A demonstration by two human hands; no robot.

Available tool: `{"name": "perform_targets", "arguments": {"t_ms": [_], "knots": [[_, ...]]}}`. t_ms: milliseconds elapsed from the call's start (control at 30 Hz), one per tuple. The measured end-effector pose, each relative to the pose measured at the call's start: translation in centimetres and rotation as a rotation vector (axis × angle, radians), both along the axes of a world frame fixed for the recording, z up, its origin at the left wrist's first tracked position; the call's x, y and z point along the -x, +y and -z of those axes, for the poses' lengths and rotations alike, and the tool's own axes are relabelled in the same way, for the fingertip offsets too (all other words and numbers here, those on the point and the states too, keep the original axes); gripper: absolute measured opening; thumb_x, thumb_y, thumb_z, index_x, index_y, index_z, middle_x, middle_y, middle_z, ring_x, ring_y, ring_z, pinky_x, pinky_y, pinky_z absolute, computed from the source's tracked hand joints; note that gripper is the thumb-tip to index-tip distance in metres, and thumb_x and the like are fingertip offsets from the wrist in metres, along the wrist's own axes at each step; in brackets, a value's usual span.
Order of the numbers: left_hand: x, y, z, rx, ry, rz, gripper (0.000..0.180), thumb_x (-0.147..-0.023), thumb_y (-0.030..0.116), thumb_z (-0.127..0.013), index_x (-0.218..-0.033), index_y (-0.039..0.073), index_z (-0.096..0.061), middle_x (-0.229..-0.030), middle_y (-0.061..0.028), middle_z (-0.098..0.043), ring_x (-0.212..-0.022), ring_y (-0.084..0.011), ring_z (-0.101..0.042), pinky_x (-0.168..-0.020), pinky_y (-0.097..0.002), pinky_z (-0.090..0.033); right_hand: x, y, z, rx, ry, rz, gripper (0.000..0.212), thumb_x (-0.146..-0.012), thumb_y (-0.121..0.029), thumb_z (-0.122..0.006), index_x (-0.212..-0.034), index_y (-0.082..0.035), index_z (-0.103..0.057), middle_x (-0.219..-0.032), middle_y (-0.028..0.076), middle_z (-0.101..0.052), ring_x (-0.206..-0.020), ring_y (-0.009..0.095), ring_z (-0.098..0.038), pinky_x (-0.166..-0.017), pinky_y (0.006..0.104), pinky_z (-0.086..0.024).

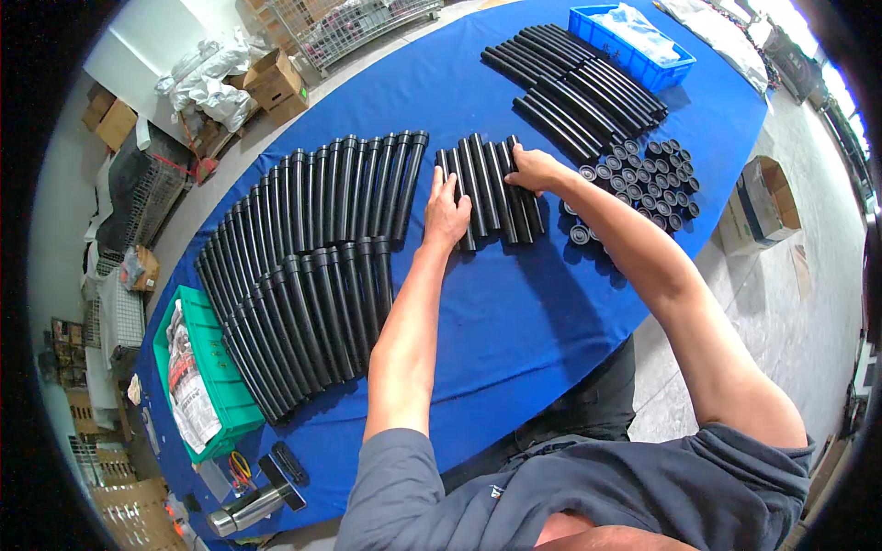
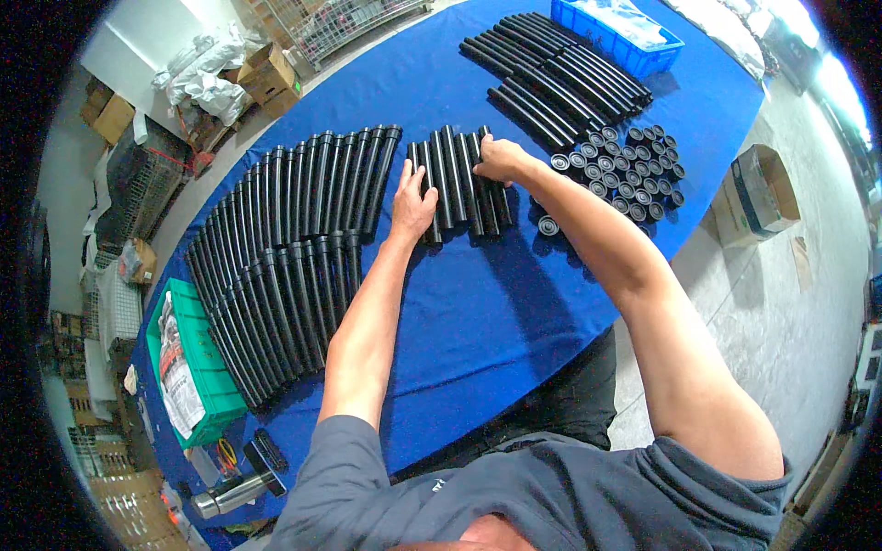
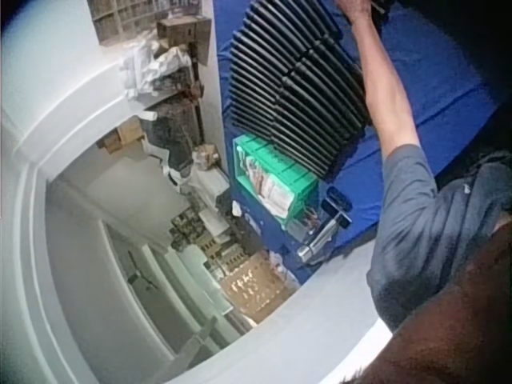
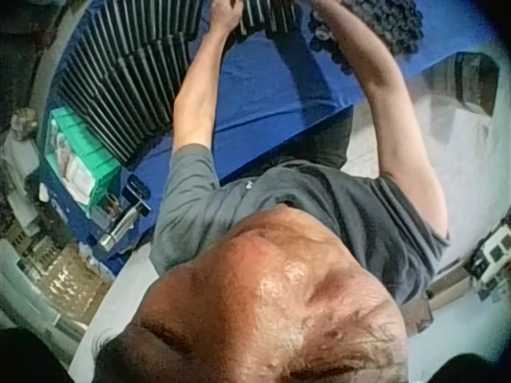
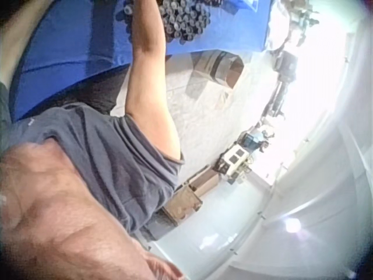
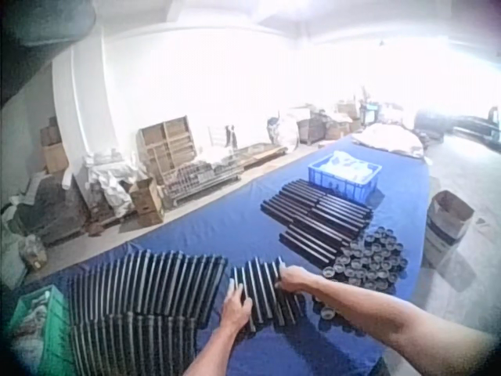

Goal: Manually inserting end caps into black plastic tubes and organizing them into neat rows on an assembly table.

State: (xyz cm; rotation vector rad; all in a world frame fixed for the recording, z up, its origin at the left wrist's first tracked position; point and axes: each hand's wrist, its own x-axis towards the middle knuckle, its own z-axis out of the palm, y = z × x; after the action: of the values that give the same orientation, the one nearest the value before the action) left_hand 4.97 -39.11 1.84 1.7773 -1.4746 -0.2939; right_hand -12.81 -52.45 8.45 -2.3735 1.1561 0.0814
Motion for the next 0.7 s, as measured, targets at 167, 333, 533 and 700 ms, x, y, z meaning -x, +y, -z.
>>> {"name": "perform_targets", "arguments": {"t_ms": [167, 333, 533, 700], "knots": [[1.0, 2.1, -0.2, -0.011, 0.012, 0.004, 0.058, -0.083, 0.019, -0.053, -0.133, -0.01, -0.047, -0.151, -0.0299, -0.027, -0.136, -0.0398, -0.037, -0.111, -0.0408, -0.034, 0.9, 1.4, 0.8, 0.051, 0.017, -0.019, 0.08, -0.086, -0.034, -0.064, -0.13, 0.023, -0.029, -0.089, 0.028, -0.068, -0.075, 0.036, -0.07, -0.07, 0.0406, -0.057], [2.1, 4.9, -0.3, -0.035, 0.018, -0.013, 0.057, -0.084, 0.019, -0.054, -0.134, -0.008, -0.047, -0.153, -0.027, -0.026, -0.137, -0.0385, -0.036, -0.111, -0.0407, -0.033, 1.6, 4.9, -1.1, -0.05, 0.032, 0.025, 0.082, -0.086, -0.032, -0.064, -0.133, 0.023, -0.026, -0.097, 0.033, -0.065, -0.09, 0.041, -0.067, -0.079, 0.044, -0.055], [3.2, 9.4, -0.4, -0.069, 0.039, -0.024, 0.057, -0.085, 0.017, -0.053, -0.134, -0.009, -0.046, -0.153, -0.0288, -0.024, -0.141, -0.039, -0.029, -0.114, -0.0411, -0.03, 2.5, 8.4, 0.9, 0.06, 0.007, -0.024, 0.082, -0.085, -0.032, -0.064, -0.134, 0.022, -0.027, -0.103, 0.036, -0.063, -0.098, 0.045, -0.064, -0.086, 0.0467, -0.052], [4.8, 13.3, -0.3, -0.043, 0.05, -0.051, 0.057, -0.085, 0.019, -0.055, -0.134, -0.01, -0.047, -0.152, -0.0288, -0.026, -0.141, -0.0376, -0.031, -0.114, -0.0395, -0.028, 3.7, 11.4, 1.7, 0.094, -0.027, -0.047, 0.081, -0.084, -0.033, -0.065, -0.133, 0.02, -0.029, -0.105, 0.035, -0.062, -0.1, 0.046, -0.063, -0.088, 0.0473, -0.052]]}}
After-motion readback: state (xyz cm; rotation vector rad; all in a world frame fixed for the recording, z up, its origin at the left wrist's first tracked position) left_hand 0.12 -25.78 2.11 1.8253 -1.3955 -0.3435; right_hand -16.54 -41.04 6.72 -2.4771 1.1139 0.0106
